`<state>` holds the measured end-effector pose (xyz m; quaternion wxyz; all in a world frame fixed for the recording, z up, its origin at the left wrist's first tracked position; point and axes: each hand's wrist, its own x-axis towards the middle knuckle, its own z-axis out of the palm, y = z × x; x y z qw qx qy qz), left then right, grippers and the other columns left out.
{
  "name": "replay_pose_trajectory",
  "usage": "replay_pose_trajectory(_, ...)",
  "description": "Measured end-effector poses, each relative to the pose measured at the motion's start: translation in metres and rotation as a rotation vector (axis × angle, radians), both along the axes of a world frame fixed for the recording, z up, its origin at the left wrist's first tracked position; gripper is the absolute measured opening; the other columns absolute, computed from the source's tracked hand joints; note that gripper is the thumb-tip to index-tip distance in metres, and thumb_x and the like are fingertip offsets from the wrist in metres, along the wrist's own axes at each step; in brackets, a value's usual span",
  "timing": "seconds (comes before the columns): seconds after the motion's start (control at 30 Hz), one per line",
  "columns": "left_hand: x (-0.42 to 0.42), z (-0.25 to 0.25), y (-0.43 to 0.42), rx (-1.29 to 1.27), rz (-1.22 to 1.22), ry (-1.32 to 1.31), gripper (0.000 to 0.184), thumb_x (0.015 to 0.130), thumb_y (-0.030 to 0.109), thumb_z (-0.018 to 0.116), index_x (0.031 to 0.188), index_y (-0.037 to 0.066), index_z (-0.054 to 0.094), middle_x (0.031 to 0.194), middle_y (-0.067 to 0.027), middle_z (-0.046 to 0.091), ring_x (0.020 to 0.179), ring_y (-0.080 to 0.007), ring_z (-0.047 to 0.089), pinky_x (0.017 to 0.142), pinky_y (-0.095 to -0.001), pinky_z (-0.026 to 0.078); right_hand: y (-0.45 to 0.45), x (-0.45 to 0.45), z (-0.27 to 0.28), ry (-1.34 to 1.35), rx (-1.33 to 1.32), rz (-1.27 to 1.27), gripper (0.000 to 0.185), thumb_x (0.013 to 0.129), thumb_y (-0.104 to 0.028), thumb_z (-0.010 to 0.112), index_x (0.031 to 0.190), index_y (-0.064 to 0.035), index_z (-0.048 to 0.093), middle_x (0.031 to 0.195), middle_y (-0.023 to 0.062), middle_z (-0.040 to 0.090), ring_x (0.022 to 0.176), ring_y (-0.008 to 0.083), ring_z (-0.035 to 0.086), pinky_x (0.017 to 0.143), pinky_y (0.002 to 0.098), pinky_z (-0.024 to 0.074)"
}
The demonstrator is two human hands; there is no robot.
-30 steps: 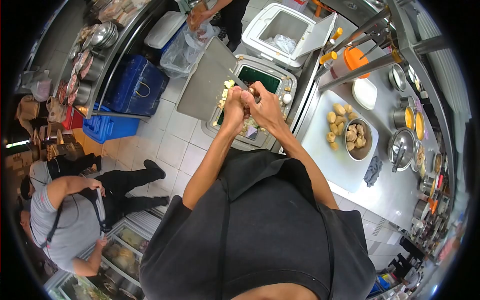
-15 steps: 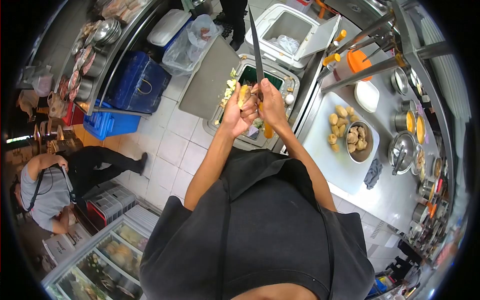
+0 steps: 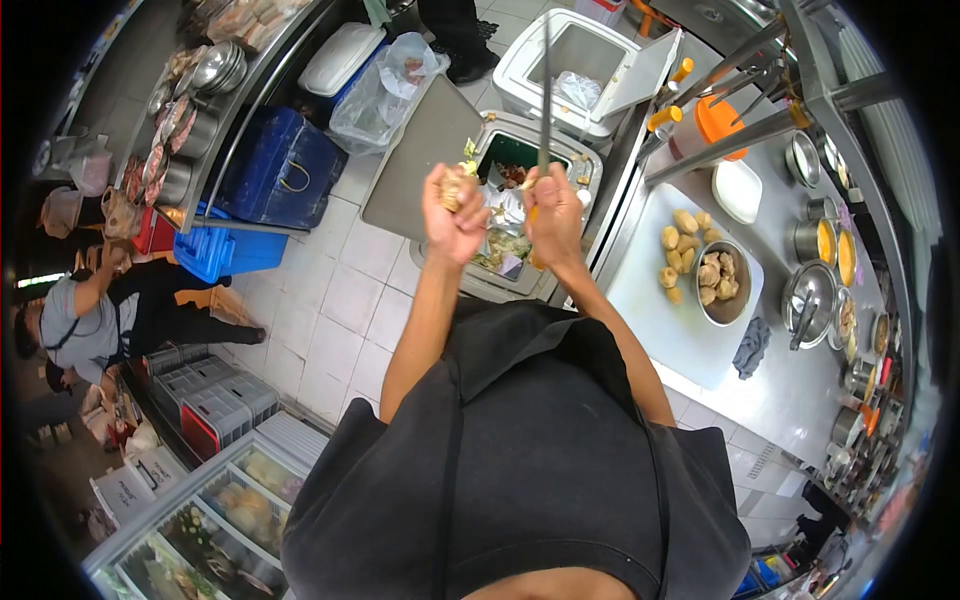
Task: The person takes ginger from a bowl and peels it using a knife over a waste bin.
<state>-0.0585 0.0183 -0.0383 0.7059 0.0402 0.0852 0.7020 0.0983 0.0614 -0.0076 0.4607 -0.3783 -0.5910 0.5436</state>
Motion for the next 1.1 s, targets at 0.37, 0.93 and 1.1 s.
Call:
replay_pose_trajectory(0.37,-0.004,0.03,-0.01,0.183,-0.055,-0.128,0.046,0.104,0.051,0.039,0.099,0.008,0.056,0.082,-0.0022,0.045,0.056,-0.0094,0.037,0.044,-0.0211,0.036,0.014,0.019,0.02,-0.428,-0.055,0.097,0.032,0.103,-0.028,0.046,0.122,-0.0023,0.051,0.077,0.0163,0.065,0.075,0.0269,0.07,0.071,0.0406,0.0499)
replay_pose_trajectory(0.93,0.044,0.048,-0.002,-0.443,0.055,0.18,0.061,0.093,0.076,0.035,0.095,0.019,0.056,0.084,0.001,0.055,0.08,-0.0168,0.055,0.075,-0.038,0.05,-0.028,0.017,0.055,-0.611,0.57,0.253,0.09,0.079,-0.063,0.07,0.149,-0.0129,0.041,0.104,0.0177,0.065,0.078,0.032,0.069,0.063,0.0415,0.0545)
replay_pose_trajectory(1.1,0.039,0.041,-0.007,-0.364,0.045,0.235,0.06,0.096,0.073,0.033,0.099,0.019,0.058,0.087,-0.0004,0.057,0.084,-0.0174,0.058,0.078,-0.0389,0.051,-0.026,0.019,0.062,-0.719,0.57,0.259,0.09,0.081,-0.066,0.066,0.149,-0.0126,0.042,0.1,0.0169,0.064,0.073,0.0317,0.068,0.059,0.0415,0.0535)
